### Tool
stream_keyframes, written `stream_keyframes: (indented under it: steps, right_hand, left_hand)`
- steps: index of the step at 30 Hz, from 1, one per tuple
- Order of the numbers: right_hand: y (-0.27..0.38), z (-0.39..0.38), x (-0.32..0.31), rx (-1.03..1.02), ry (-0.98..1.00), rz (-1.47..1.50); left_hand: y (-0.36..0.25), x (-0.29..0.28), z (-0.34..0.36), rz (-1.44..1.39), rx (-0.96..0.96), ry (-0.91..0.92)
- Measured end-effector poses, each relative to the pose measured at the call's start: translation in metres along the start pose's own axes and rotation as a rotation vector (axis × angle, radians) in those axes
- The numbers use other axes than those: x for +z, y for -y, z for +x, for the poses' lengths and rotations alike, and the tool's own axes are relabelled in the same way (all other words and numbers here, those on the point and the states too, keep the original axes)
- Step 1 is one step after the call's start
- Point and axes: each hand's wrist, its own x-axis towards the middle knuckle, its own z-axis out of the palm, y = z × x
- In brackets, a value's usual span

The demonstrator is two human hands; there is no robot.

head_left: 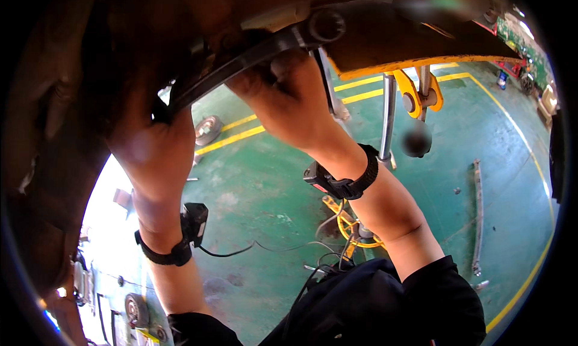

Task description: The person manipulates mechanical components on the underside of a vehicle using a wrench and their hands. They loosen bolts, remove small parts, and place them into a box on the floor.

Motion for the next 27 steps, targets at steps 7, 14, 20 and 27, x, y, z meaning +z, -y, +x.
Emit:
stream_keyframes:
  steps: [7,14,20,27]
  right_hand:
    - [0.012,0.002,0.012,0.051,-0.018,-0.036]
    - [0.013,0.007,0.005,0.120,0.090,-0.017]
    - [0.001,0.005,0.016,0.067,0.013,-0.036]
    - [-0.007,0.005,0.012,-0.144,-0.040,-0.139]
  left_hand:
    - [0.003,0.002,0.002,0.056,0.055,0.059]
    - [0.004,0.006,0.000,0.039,-0.001,0.056]
    - [0.002,-0.011,0.002,0.153,0.065,0.083]
    - [0.032,-0.028,0.003,0.278,0.087,0.140]
